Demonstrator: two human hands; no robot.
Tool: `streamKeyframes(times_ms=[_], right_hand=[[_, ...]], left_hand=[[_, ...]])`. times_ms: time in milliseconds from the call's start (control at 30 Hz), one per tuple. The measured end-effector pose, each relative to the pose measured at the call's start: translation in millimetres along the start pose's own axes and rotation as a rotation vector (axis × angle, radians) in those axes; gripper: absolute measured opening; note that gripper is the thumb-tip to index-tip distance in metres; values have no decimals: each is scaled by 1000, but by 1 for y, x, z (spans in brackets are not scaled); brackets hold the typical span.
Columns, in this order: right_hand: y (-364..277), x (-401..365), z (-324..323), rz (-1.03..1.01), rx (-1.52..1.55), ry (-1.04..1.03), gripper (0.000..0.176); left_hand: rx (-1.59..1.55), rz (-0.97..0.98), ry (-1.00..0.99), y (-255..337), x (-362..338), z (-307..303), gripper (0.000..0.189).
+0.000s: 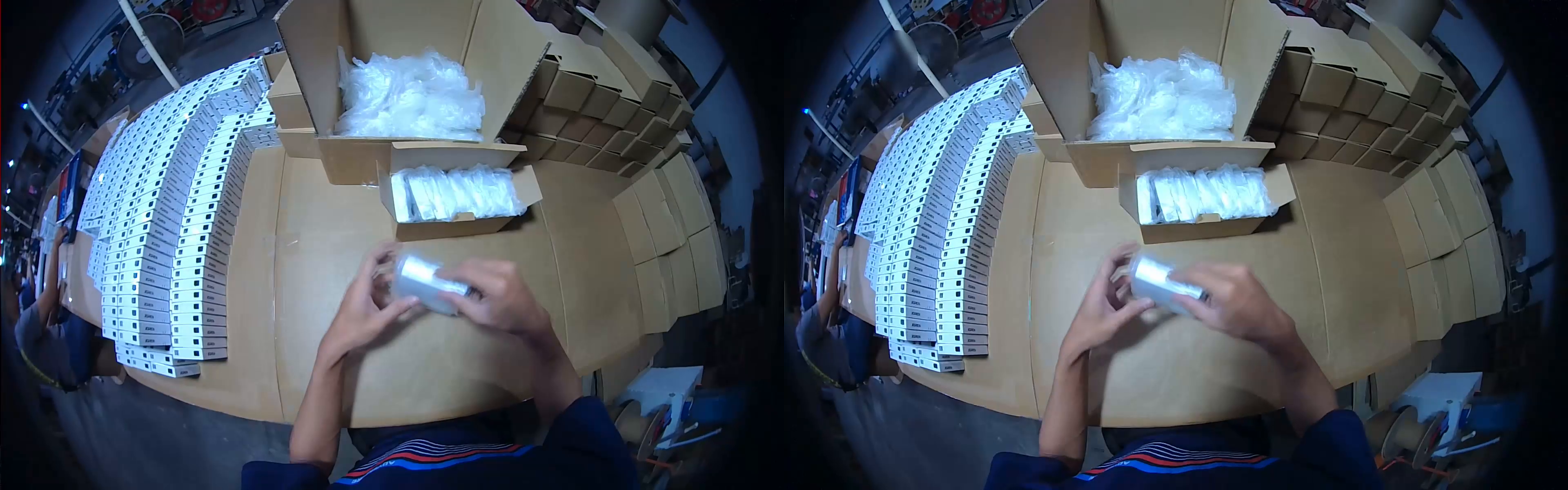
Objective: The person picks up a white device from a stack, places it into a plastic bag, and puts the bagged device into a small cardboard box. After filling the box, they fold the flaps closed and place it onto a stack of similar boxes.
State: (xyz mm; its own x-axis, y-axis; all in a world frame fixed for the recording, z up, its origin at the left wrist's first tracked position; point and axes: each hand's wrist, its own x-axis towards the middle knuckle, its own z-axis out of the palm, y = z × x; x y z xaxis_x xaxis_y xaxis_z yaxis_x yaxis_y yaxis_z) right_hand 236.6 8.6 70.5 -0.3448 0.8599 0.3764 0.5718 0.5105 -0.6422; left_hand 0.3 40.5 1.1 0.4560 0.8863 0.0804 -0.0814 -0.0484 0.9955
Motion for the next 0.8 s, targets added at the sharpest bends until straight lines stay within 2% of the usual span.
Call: streamKeyframes(times_ms=[33,133,167,200,267,400,433,567,800], right_hand=[[-3,5,-4,47,-19,83,27],[-2,22,15,277,128,521,30],[-2,34,26,214,106,650,30],[4,43,36,147,1,690,29],[19,58,52,8,-217,769,28],[36,66,72,17,-252,767,26],[34,66,70,18,-279,758,25],[31,70,66,-79,-343,692,22],[23,80,65,108,-398,505,19]], left_hand=[[-33,-126,13,-1,8,-9,102],[511,115,193,-23,48,-22,126],[495,204,210,-32,64,-22,131],[479,295,224,-42,82,-22,137],[393,323,123,-57,110,-22,143],[265,344,86,-86,140,-17,126],[225,370,127,-85,140,-15,114],[180,291,115,-77,135,-15,107],[308,330,141,-86,134,-18,111]])
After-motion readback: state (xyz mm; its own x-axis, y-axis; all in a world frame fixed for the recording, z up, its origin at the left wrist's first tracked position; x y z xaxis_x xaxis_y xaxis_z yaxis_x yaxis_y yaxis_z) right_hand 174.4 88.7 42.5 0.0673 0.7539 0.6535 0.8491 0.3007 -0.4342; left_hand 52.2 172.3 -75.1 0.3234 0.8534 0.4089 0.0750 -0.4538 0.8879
